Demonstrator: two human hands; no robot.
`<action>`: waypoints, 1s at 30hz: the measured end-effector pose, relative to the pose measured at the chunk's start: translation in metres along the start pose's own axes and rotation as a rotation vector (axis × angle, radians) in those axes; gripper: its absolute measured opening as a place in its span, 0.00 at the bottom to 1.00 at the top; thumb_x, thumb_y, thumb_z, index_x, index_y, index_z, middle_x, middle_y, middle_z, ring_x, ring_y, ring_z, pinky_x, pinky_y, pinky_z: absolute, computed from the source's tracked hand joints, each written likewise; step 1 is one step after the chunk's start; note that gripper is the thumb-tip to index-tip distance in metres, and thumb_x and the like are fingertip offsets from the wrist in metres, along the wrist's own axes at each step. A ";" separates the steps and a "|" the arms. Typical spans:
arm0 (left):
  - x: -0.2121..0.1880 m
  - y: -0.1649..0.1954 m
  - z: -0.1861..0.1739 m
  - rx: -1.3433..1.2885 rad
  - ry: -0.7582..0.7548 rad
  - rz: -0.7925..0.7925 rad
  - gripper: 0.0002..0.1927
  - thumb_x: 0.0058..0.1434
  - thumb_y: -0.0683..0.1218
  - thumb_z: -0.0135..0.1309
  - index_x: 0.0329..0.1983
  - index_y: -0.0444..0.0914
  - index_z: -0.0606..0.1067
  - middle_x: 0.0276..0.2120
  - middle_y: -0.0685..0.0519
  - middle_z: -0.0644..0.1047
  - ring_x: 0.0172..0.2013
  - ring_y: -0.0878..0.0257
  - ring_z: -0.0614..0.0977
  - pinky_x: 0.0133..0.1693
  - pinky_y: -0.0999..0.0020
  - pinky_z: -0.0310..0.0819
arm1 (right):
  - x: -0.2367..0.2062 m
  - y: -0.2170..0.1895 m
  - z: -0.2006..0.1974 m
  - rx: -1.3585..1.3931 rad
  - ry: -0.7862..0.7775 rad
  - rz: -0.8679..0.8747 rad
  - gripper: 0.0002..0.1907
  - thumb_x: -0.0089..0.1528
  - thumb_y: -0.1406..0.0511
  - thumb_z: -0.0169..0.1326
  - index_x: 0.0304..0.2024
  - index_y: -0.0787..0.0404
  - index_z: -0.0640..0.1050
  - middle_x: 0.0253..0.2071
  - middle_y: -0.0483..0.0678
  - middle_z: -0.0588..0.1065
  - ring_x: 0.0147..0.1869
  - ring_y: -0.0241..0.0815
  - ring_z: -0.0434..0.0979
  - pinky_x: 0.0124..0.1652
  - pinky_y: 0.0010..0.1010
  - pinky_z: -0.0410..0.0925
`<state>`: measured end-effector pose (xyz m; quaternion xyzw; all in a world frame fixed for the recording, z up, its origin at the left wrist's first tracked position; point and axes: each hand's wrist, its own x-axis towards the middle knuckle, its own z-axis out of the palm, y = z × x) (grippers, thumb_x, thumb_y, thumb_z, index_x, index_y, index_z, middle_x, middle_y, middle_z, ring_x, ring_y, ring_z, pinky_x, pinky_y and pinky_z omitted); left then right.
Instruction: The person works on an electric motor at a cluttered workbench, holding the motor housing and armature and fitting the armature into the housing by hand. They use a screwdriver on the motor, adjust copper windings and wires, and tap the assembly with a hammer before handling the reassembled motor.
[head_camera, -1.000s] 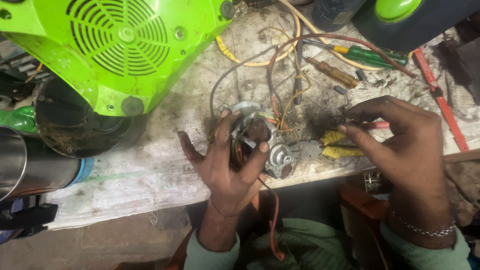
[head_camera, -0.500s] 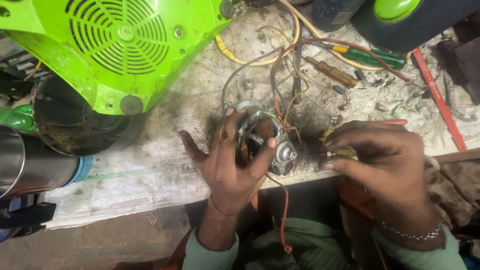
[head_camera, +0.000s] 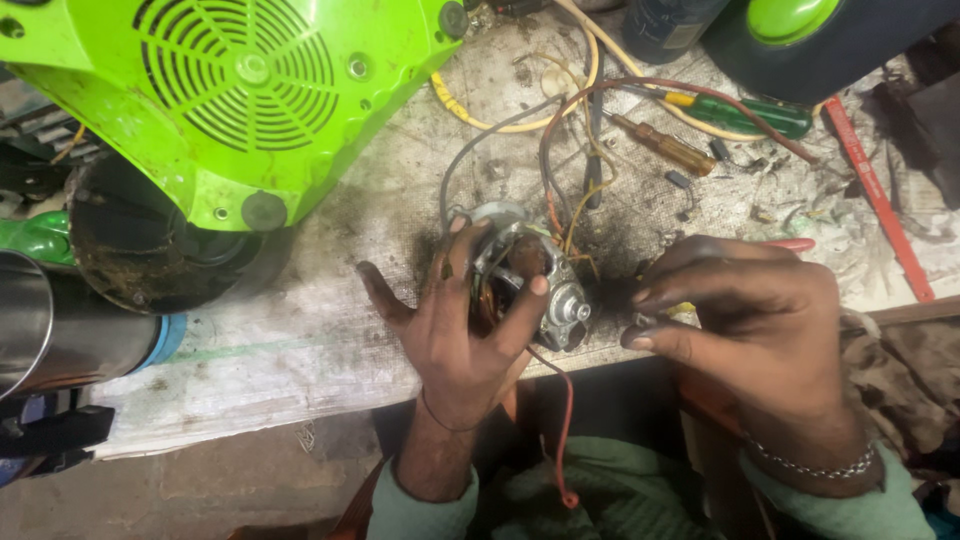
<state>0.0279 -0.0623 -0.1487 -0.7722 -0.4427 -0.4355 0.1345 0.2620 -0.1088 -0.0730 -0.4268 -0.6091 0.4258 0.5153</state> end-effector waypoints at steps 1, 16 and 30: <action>-0.001 0.000 -0.001 0.002 -0.009 -0.003 0.19 0.73 0.56 0.62 0.61 0.65 0.67 0.61 0.43 0.76 0.61 0.50 0.81 0.72 0.32 0.24 | 0.000 -0.001 0.001 0.001 0.002 0.011 0.14 0.53 0.78 0.65 0.42 0.73 0.81 0.41 0.58 0.81 0.45 0.43 0.83 0.45 0.31 0.76; -0.001 0.001 -0.005 -0.029 -0.025 -0.018 0.21 0.73 0.55 0.61 0.64 0.66 0.66 0.62 0.43 0.75 0.63 0.50 0.81 0.73 0.33 0.23 | 0.007 -0.007 0.009 -0.072 -0.017 0.076 0.15 0.53 0.77 0.64 0.44 0.72 0.82 0.43 0.59 0.82 0.45 0.45 0.86 0.44 0.31 0.79; -0.003 -0.001 0.005 -0.023 0.022 -0.011 0.22 0.74 0.58 0.59 0.65 0.66 0.63 0.64 0.42 0.73 0.62 0.49 0.80 0.72 0.34 0.22 | 0.005 -0.032 0.019 -0.657 0.003 -0.246 0.12 0.55 0.70 0.66 0.41 0.65 0.83 0.38 0.51 0.82 0.37 0.36 0.85 0.32 0.22 0.75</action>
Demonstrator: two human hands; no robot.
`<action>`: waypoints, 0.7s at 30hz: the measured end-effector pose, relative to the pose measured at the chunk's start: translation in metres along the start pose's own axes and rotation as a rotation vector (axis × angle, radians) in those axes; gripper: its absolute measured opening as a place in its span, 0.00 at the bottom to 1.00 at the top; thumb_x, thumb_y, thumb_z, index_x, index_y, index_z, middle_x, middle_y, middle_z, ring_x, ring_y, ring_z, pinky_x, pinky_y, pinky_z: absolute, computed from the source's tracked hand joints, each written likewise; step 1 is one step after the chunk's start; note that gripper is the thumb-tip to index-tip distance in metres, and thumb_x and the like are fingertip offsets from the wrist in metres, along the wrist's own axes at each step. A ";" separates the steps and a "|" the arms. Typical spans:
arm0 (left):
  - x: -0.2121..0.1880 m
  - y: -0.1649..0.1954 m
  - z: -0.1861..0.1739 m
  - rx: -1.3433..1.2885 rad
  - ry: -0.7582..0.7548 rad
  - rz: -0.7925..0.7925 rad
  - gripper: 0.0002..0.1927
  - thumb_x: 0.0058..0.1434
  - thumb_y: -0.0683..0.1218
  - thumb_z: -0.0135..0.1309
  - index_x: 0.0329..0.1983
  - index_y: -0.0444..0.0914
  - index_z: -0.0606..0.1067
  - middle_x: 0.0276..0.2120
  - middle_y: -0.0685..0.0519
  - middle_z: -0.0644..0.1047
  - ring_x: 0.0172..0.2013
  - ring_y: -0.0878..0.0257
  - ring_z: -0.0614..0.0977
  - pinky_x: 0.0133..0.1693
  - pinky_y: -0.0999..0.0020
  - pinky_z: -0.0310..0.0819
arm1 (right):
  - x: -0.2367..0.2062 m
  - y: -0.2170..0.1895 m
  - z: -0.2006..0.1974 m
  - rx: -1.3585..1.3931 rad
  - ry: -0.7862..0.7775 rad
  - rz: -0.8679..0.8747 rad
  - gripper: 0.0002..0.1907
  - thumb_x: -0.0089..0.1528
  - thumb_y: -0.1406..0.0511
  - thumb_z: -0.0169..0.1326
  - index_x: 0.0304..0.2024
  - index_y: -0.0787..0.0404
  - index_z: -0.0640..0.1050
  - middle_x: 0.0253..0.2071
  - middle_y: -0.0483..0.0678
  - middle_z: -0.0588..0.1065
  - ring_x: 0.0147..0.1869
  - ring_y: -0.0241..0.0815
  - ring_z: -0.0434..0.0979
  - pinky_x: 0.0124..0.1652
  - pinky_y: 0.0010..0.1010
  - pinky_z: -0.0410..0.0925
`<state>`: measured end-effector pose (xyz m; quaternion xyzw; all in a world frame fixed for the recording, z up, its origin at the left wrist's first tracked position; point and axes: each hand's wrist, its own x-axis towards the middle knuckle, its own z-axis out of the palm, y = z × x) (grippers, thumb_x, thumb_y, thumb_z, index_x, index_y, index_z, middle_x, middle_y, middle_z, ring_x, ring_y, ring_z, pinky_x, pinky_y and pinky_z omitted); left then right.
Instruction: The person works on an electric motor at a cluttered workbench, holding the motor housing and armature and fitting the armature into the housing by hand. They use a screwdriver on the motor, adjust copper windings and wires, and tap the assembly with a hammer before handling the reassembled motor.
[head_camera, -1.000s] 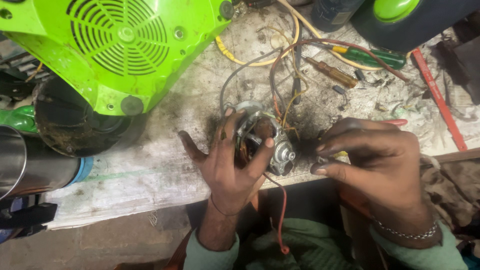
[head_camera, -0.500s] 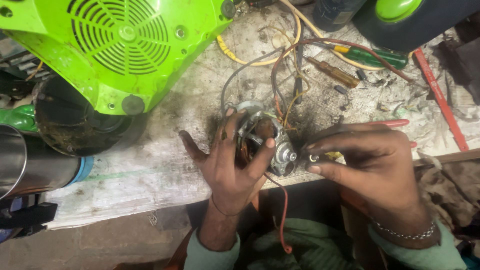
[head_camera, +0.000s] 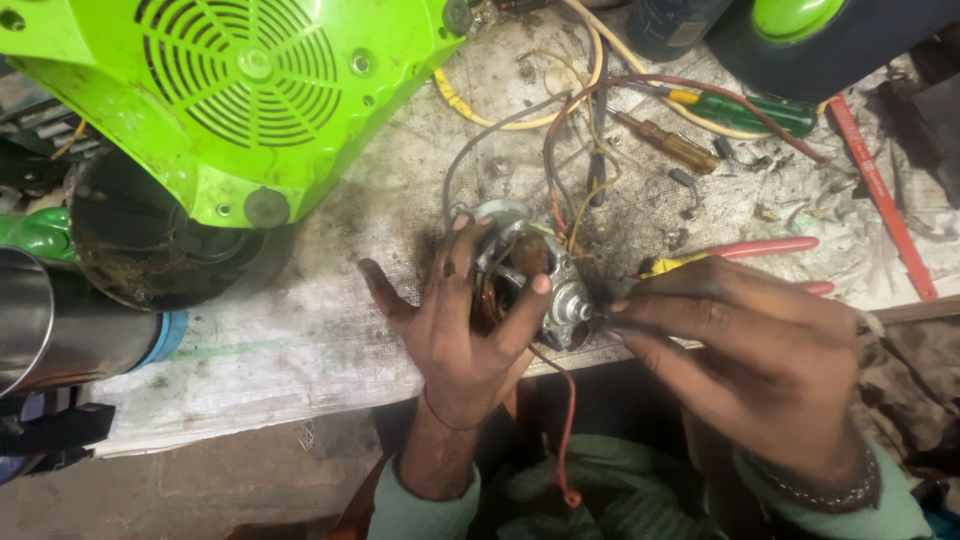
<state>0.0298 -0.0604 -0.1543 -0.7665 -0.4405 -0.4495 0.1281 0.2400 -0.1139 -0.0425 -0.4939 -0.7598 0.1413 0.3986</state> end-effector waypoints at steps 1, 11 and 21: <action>-0.001 0.000 0.000 -0.001 -0.006 -0.003 0.23 0.73 0.58 0.60 0.66 0.67 0.63 0.63 0.43 0.74 0.62 0.50 0.81 0.73 0.34 0.22 | 0.001 -0.002 0.000 0.012 0.001 -0.007 0.12 0.55 0.70 0.66 0.41 0.65 0.83 0.38 0.51 0.82 0.37 0.37 0.85 0.32 0.22 0.76; -0.001 0.001 -0.005 -0.019 0.011 0.011 0.30 0.77 0.54 0.59 0.71 0.65 0.55 0.63 0.42 0.75 0.63 0.50 0.81 0.74 0.33 0.23 | 0.004 -0.007 -0.002 -0.051 -0.065 -0.035 0.15 0.53 0.71 0.66 0.43 0.65 0.83 0.41 0.51 0.81 0.40 0.38 0.84 0.35 0.24 0.77; 0.001 0.001 -0.014 -0.014 0.020 0.020 0.22 0.76 0.50 0.56 0.66 0.62 0.60 0.58 0.41 0.79 0.61 0.47 0.82 0.72 0.33 0.21 | 0.015 -0.033 0.000 -0.119 -0.042 -0.176 0.14 0.53 0.74 0.66 0.41 0.71 0.79 0.41 0.56 0.79 0.43 0.48 0.82 0.40 0.33 0.75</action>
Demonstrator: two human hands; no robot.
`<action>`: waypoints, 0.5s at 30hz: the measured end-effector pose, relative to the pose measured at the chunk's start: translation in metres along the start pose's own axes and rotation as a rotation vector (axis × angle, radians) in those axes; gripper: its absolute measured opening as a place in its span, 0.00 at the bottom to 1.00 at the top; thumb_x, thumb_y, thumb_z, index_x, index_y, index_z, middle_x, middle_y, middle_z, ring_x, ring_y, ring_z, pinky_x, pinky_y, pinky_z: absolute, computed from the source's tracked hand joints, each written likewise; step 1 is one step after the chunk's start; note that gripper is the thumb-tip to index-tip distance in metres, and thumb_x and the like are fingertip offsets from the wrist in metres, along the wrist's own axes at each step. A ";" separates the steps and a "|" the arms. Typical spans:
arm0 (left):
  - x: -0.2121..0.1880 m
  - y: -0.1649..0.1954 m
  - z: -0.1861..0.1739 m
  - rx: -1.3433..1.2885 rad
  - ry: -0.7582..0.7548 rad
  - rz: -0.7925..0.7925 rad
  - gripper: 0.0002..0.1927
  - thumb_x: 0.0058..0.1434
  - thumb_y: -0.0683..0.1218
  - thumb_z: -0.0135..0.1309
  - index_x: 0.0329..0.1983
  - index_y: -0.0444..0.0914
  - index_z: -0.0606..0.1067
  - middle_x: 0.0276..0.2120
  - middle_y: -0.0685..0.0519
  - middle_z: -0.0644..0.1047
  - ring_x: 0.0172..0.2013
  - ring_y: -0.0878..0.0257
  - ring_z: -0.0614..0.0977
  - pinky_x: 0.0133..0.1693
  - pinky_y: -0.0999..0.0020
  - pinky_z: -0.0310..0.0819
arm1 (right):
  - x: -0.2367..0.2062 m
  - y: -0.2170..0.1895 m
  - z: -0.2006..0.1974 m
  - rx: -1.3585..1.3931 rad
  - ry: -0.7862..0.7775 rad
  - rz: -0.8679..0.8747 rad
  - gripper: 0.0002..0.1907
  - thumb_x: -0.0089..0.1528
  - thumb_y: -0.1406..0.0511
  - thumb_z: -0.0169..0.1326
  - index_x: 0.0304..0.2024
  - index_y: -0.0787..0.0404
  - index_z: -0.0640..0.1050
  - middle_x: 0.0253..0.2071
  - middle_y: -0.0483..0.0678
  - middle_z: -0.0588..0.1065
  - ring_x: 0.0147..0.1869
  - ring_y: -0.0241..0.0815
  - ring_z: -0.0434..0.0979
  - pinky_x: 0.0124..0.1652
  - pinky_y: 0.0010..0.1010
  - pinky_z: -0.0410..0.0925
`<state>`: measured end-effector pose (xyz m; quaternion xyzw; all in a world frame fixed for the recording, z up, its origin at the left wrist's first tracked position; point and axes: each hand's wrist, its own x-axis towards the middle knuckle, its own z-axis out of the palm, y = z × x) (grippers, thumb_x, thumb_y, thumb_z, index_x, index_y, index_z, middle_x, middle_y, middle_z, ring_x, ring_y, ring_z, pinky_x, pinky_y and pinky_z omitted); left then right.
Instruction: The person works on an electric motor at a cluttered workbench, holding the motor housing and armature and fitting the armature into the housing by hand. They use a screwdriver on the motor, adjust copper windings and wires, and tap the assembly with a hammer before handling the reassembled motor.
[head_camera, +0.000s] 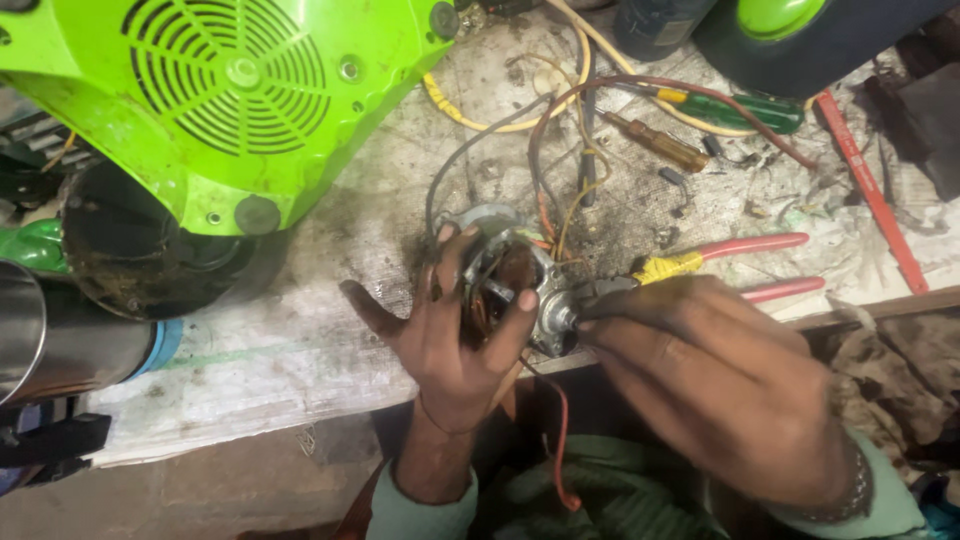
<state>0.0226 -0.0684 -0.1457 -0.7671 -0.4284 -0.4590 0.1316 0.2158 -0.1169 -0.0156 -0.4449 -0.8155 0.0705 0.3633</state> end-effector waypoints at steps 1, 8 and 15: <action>0.000 0.000 -0.002 -0.011 -0.010 -0.005 0.21 0.76 0.50 0.55 0.65 0.62 0.61 0.58 0.41 0.79 0.62 0.45 0.81 0.72 0.33 0.20 | 0.002 -0.001 0.001 0.018 0.016 -0.028 0.14 0.53 0.74 0.66 0.40 0.72 0.79 0.41 0.57 0.79 0.43 0.49 0.82 0.40 0.33 0.75; 0.000 -0.002 -0.004 0.003 -0.009 -0.034 0.15 0.72 0.50 0.57 0.56 0.63 0.68 0.56 0.41 0.80 0.61 0.42 0.81 0.72 0.39 0.19 | 0.005 -0.003 0.003 0.022 0.064 -0.073 0.13 0.54 0.75 0.67 0.40 0.73 0.78 0.38 0.58 0.78 0.42 0.51 0.82 0.40 0.35 0.75; -0.004 -0.006 -0.005 -0.029 -0.007 -0.038 0.13 0.72 0.47 0.59 0.51 0.60 0.70 0.55 0.44 0.81 0.58 0.47 0.83 0.72 0.37 0.20 | 0.006 -0.002 0.002 0.052 0.052 -0.066 0.13 0.54 0.75 0.67 0.40 0.73 0.79 0.39 0.57 0.78 0.40 0.49 0.82 0.38 0.34 0.74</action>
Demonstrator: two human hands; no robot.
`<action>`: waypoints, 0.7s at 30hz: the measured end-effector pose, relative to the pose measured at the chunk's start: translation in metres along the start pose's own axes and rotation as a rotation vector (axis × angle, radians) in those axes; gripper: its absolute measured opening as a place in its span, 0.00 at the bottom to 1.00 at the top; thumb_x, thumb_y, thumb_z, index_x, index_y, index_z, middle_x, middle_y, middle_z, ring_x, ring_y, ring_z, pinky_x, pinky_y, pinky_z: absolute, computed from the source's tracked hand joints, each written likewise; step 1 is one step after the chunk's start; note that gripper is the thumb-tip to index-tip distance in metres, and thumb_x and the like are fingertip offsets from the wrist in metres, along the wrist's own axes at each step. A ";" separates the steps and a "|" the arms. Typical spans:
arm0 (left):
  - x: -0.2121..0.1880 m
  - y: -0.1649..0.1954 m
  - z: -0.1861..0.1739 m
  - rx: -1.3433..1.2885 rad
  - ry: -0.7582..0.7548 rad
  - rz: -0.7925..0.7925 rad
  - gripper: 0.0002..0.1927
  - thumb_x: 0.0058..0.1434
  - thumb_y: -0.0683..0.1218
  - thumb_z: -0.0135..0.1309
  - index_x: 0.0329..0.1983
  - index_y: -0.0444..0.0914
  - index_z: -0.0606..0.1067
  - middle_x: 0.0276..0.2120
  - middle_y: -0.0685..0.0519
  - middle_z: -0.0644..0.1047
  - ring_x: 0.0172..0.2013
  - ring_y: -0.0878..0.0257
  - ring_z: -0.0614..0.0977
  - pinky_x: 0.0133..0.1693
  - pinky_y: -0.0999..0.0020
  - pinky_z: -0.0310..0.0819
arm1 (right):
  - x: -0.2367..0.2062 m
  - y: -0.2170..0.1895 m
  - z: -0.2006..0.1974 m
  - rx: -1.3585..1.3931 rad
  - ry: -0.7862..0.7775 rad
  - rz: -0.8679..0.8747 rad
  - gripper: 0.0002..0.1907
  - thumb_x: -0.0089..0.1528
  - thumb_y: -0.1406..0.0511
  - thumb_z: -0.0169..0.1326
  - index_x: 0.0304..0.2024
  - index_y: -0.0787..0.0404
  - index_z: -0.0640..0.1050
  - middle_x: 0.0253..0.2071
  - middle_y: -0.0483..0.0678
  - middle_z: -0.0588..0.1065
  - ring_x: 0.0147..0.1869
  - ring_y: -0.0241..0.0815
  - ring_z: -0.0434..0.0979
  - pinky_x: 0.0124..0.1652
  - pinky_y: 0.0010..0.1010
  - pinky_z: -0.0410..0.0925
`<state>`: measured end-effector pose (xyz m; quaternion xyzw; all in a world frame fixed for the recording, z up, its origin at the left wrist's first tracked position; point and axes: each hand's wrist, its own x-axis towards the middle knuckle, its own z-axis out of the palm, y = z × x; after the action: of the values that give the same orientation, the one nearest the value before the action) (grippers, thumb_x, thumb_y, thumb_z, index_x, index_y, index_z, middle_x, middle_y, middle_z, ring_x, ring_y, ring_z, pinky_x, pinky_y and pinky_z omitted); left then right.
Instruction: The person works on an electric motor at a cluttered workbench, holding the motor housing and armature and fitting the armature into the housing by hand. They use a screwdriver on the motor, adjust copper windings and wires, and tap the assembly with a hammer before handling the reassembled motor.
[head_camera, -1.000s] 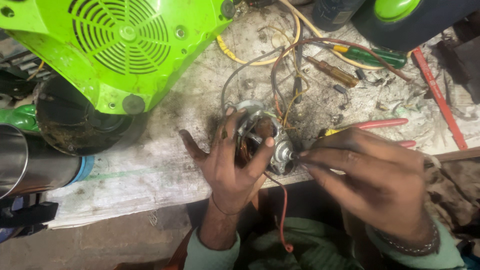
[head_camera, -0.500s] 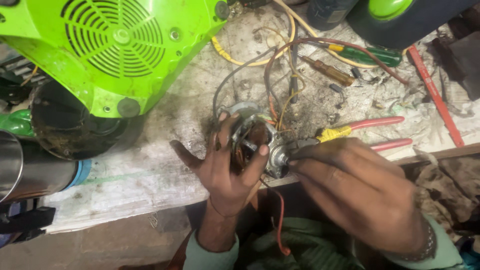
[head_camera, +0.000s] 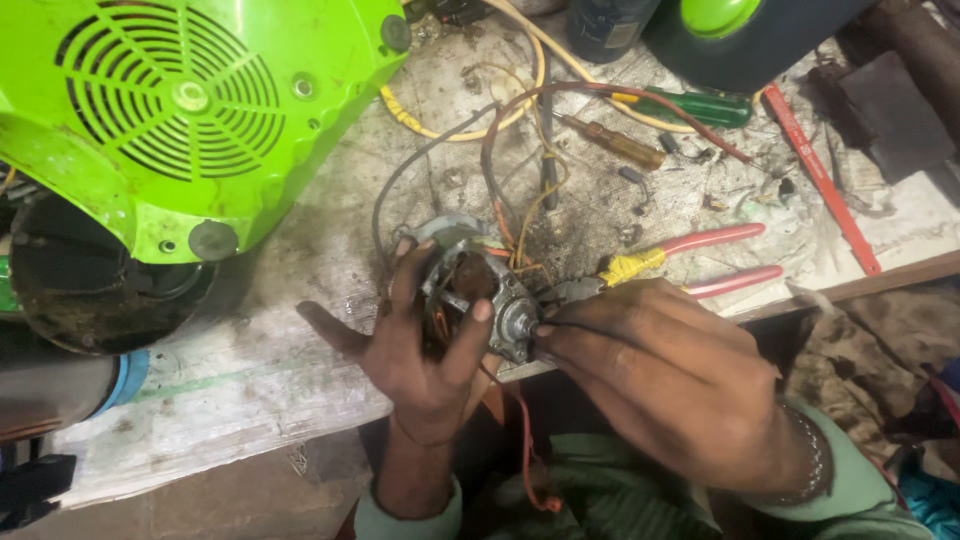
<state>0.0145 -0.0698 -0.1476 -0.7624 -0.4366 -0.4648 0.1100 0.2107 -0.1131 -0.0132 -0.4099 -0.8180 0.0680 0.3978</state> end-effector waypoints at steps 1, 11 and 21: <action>0.000 0.000 0.000 -0.003 -0.005 0.002 0.13 0.71 0.47 0.59 0.51 0.59 0.71 0.55 0.44 0.81 0.58 0.48 0.84 0.72 0.36 0.20 | 0.000 0.000 0.000 0.004 -0.005 0.000 0.14 0.53 0.76 0.66 0.40 0.73 0.79 0.39 0.58 0.78 0.40 0.48 0.82 0.38 0.33 0.74; 0.001 0.000 -0.003 -0.019 -0.031 -0.009 0.13 0.71 0.46 0.60 0.51 0.60 0.72 0.54 0.43 0.81 0.57 0.48 0.84 0.71 0.36 0.18 | -0.001 -0.001 -0.002 0.026 -0.028 0.055 0.13 0.53 0.75 0.66 0.39 0.71 0.78 0.38 0.55 0.78 0.40 0.47 0.81 0.39 0.33 0.73; -0.002 -0.003 0.001 0.018 -0.019 0.008 0.14 0.72 0.47 0.60 0.53 0.60 0.71 0.52 0.45 0.83 0.58 0.49 0.84 0.72 0.37 0.17 | -0.001 -0.001 -0.004 0.031 -0.046 0.056 0.14 0.53 0.75 0.65 0.40 0.71 0.79 0.39 0.56 0.78 0.41 0.47 0.81 0.39 0.33 0.73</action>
<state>0.0130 -0.0689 -0.1509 -0.7676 -0.4386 -0.4531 0.1146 0.2135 -0.1155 -0.0108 -0.4246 -0.8140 0.1011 0.3834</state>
